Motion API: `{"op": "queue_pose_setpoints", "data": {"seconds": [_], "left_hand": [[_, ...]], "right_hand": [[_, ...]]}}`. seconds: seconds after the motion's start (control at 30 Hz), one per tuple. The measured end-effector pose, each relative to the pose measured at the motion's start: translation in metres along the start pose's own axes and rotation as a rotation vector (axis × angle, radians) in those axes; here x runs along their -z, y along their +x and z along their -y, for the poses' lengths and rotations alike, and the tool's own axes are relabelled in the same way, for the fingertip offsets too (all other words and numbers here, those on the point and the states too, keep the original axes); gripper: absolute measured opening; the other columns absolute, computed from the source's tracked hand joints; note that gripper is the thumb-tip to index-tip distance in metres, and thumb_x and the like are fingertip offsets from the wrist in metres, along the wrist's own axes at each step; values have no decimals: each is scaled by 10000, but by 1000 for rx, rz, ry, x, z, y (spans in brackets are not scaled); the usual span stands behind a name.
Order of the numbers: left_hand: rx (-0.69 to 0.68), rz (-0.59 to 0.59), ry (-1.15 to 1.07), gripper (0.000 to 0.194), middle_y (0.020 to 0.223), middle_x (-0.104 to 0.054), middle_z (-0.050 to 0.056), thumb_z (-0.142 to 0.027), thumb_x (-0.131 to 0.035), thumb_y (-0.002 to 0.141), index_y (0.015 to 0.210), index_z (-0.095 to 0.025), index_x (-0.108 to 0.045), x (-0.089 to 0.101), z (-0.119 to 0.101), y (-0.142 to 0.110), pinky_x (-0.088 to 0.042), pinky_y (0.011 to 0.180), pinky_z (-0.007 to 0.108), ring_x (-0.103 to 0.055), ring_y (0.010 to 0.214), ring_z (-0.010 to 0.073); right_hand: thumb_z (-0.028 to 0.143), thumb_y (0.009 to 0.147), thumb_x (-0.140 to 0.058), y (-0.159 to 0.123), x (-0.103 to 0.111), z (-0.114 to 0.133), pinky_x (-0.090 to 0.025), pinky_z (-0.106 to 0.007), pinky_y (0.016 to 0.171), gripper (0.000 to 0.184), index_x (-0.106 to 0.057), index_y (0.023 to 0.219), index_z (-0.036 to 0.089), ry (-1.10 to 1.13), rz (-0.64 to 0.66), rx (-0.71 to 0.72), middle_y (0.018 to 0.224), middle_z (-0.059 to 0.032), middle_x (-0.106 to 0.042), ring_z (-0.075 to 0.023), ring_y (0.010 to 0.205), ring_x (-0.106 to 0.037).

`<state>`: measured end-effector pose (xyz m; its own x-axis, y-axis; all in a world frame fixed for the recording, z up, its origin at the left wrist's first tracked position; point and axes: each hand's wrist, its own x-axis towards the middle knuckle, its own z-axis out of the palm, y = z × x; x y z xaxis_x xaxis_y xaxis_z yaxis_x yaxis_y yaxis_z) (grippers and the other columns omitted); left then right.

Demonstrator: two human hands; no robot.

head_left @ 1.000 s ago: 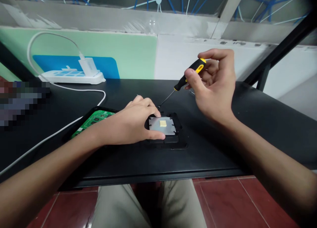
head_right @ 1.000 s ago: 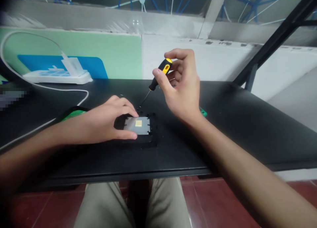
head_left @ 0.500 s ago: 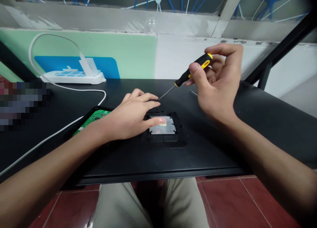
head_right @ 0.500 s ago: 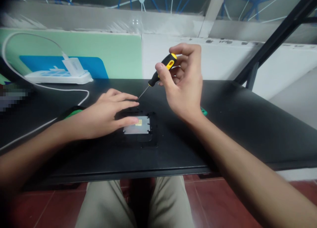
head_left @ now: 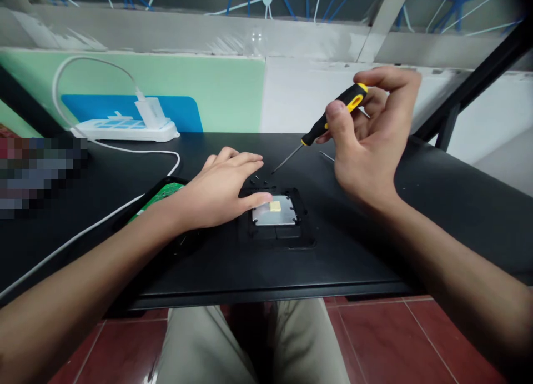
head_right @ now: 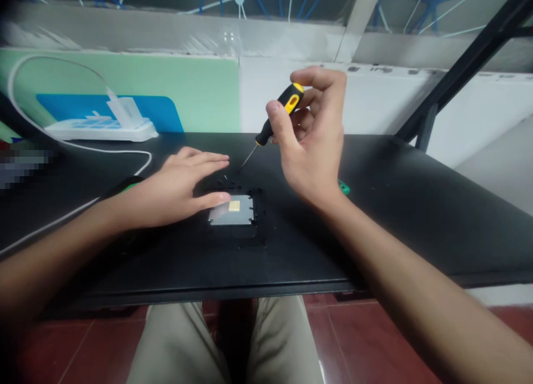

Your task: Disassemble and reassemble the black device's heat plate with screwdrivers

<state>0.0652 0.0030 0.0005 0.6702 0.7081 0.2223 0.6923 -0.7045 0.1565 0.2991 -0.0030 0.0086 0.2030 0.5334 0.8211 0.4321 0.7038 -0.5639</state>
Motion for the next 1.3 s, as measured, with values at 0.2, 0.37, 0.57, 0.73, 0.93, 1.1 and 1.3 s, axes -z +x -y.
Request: {"op": "queue_pose_setpoints", "data": {"seconds": [0.2,0.37,0.57,0.73,0.93,1.1,1.3], "left_hand": [[-33,6,6,603,1556,-555,93,-585,-529,1015,1449,-171,-587,1,-3,-1,-348,1167,550,-436,1393,364],[-34,14,9,570,1515,-585,98,-570,-539,1009,1416,-177,-609,1,-5,-1,-356,1151,557,-452,1369,368],[-40,9,0,557,1483,-595,111,-556,-532,1006,1405,-175,-609,1,-5,-1,-339,1159,569,-456,1354,369],[-59,-38,-6,422,1420,-615,116,-348,-453,1006,1337,-162,-638,5,-7,-1,-333,1157,574,-473,1321,350],[-94,-76,-52,301,1338,-640,74,-279,-459,986,1200,-215,-661,11,-14,-2,-347,1140,516,-491,1282,302],[-141,-77,-52,271,1304,-650,79,-281,-473,985,1160,-215,-670,9,-18,-3,-357,1103,517,-497,1256,307],[-135,-25,-46,298,1316,-648,92,-284,-466,981,1160,-200,-689,8,-19,-2,-378,1051,509,-501,1219,311]], "right_hand": [[417,936,-693,-5,-3,3,-601,-312,693,264,-516,1125,366,46,99,-34,961,22,-597,-134,708,-603],[442,934,-685,-6,-2,1,-608,-316,717,282,-513,1144,365,-3,132,-77,991,12,-614,-145,751,-621],[389,943,-683,-5,-3,0,-616,-296,699,262,-509,1135,354,28,121,-47,964,23,-594,-120,716,-607],[279,958,-613,2,-1,-3,-591,-294,657,205,-520,1134,325,82,39,-110,898,15,-637,-138,741,-629],[197,938,-513,12,2,-24,-558,-273,603,192,-533,1108,283,60,2,-292,909,21,-705,-105,617,-609],[255,949,-469,14,2,-33,-578,-297,625,135,-543,1054,296,117,11,-404,875,17,-687,-123,622,-625],[231,933,-469,14,0,-31,-556,-292,592,121,-556,1012,258,135,-22,-507,814,19,-666,-118,578,-614]]}}
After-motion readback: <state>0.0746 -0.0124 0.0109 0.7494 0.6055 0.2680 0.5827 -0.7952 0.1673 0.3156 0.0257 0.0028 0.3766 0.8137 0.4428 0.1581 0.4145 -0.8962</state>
